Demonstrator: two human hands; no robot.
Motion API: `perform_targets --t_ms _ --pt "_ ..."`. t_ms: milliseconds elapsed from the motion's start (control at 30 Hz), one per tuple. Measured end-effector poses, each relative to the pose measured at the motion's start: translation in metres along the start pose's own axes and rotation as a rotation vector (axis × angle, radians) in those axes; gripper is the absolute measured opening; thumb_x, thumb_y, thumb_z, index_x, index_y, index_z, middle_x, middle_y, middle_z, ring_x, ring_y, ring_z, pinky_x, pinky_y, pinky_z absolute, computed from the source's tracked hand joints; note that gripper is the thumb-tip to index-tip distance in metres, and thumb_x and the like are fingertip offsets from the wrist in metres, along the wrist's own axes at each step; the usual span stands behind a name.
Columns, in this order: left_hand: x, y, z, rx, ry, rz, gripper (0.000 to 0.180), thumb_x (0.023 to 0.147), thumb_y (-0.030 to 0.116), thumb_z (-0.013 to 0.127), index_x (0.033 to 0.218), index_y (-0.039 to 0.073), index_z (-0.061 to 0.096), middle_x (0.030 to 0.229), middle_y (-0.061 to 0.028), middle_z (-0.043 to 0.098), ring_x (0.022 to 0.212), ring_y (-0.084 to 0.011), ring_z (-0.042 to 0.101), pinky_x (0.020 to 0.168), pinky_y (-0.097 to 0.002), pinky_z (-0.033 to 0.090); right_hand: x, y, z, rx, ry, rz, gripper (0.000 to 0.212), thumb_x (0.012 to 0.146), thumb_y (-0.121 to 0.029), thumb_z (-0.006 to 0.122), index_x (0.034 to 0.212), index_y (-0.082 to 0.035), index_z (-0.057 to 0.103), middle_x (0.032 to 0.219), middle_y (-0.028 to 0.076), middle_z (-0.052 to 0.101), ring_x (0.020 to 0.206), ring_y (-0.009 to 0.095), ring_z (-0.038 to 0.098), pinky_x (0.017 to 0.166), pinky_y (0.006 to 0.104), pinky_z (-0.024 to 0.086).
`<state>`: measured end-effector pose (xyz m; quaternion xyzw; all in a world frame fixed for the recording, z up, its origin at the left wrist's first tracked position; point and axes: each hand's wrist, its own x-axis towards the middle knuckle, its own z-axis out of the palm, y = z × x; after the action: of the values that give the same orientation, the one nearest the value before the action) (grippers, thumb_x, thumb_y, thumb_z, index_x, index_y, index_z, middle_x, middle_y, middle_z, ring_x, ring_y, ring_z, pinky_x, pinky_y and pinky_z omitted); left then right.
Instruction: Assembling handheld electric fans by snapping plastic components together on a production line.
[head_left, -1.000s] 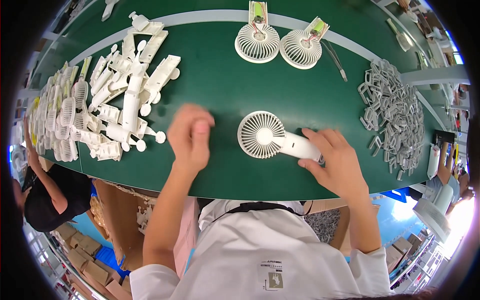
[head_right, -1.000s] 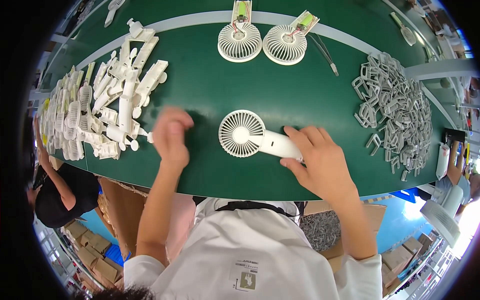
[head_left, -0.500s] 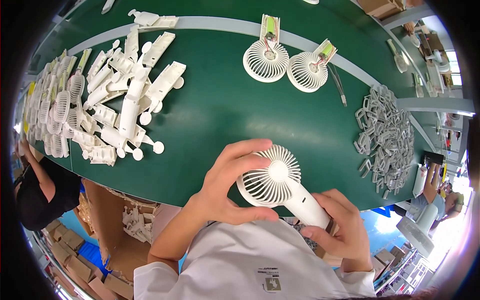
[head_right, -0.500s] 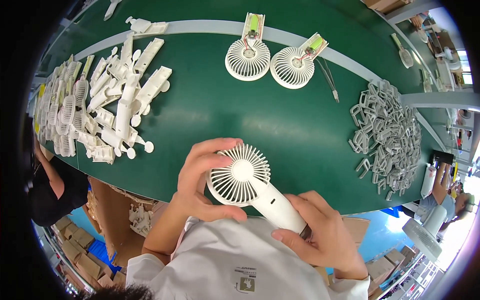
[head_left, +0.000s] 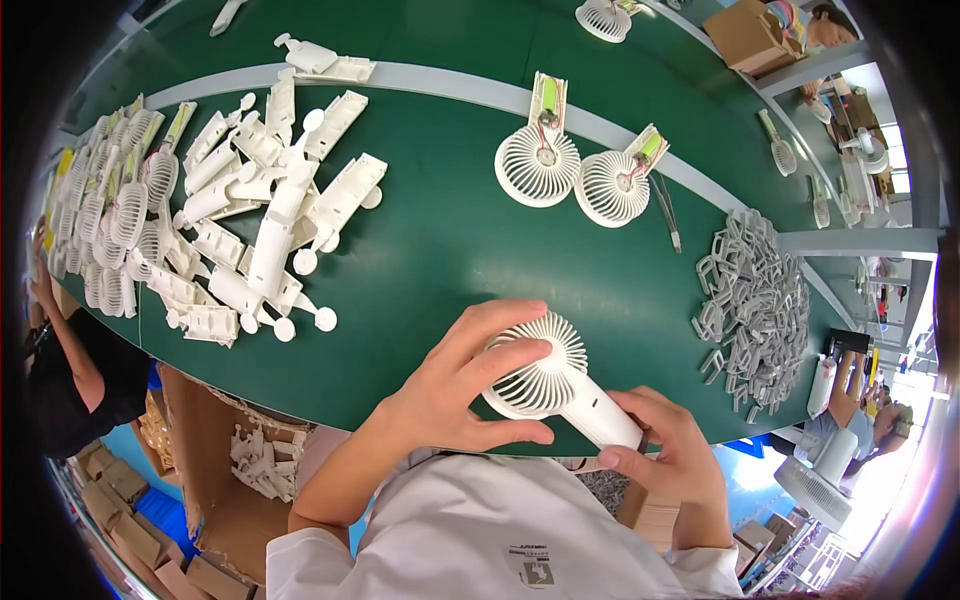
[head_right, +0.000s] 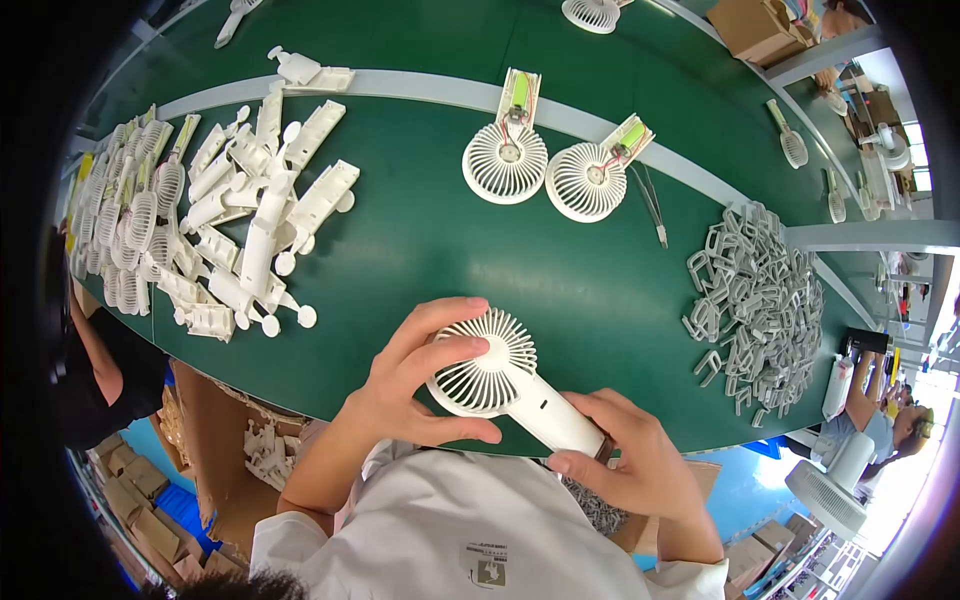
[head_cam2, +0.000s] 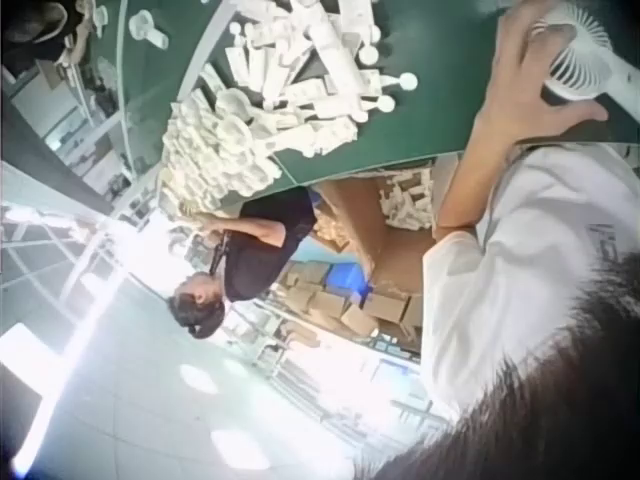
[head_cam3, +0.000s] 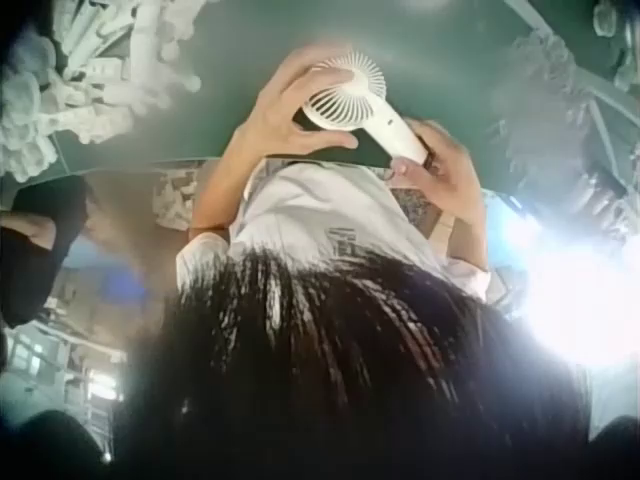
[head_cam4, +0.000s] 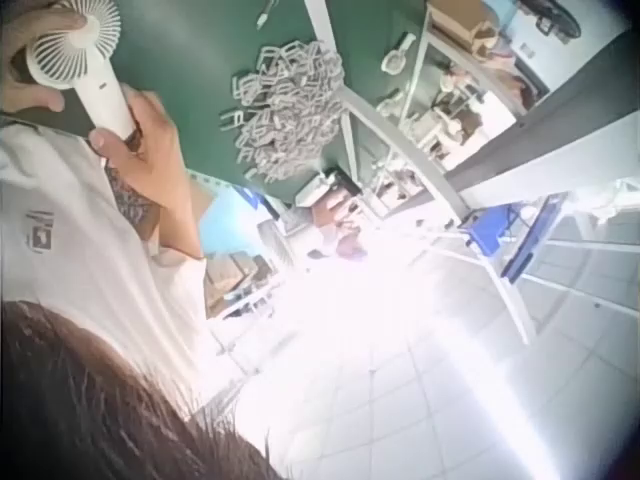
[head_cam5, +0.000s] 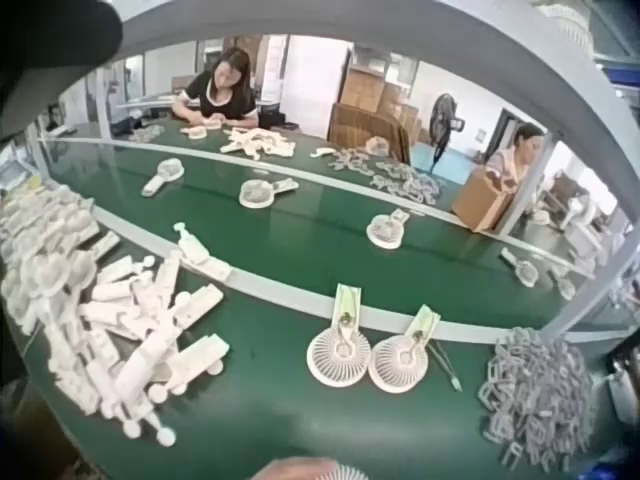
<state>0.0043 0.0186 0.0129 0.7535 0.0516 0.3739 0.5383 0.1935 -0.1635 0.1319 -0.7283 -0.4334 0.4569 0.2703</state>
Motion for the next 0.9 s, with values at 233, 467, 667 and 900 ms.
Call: perform_targets --t_ms 233,467,667,900 --pt "0.019 -0.004 -0.015 0.017 -0.042 0.125 0.066 0.073 0.019 0.092 0.129 0.004 0.062 0.144 -0.0199 0.055 0.130 -0.0444 0.056 0.103 -0.0520 0.051 0.012 0.030 -0.002 0.719 -0.338 0.472 0.037 0.104 -0.014 0.062 0.135 0.005 0.058 0.114 0.011 0.070 0.097 0.018 0.073 0.073 0.0284 0.060" --pt "0.034 0.000 -0.039 0.451 0.039 0.029 0.066 0.074 0.030 0.092 0.127 0.005 0.063 0.144 -0.0181 0.055 0.128 -0.0444 0.057 0.103 -0.0506 0.051 0.085 0.034 -0.077 0.565 0.414 0.163 0.036 0.104 -0.033 0.058 0.112 0.002 0.065 0.088 0.015 0.074 0.048 0.013 0.061 0.040 0.0255 0.050" --pt "0.082 -0.011 -0.056 0.581 -0.065 0.067 0.061 0.074 0.029 0.091 0.122 0.002 0.064 0.132 -0.0182 0.062 0.124 -0.0414 0.060 0.101 -0.0504 0.051 0.237 0.141 -0.238 0.591 0.445 0.084 0.052 0.103 -0.043 0.059 0.125 0.005 0.061 0.105 0.017 0.073 0.053 0.012 0.061 0.045 0.0258 0.049" --pt "0.208 -0.073 -0.081 0.835 -0.207 0.103 0.048 0.079 0.015 0.085 0.121 0.005 0.065 0.134 -0.0169 0.061 0.130 -0.0396 0.055 0.109 -0.0478 0.045 0.193 0.067 -0.247 0.061 1.007 -0.138 0.044 0.102 -0.024 0.063 0.140 -0.001 0.057 0.124 0.010 0.067 0.088 0.018 0.073 0.066 0.0296 0.058"
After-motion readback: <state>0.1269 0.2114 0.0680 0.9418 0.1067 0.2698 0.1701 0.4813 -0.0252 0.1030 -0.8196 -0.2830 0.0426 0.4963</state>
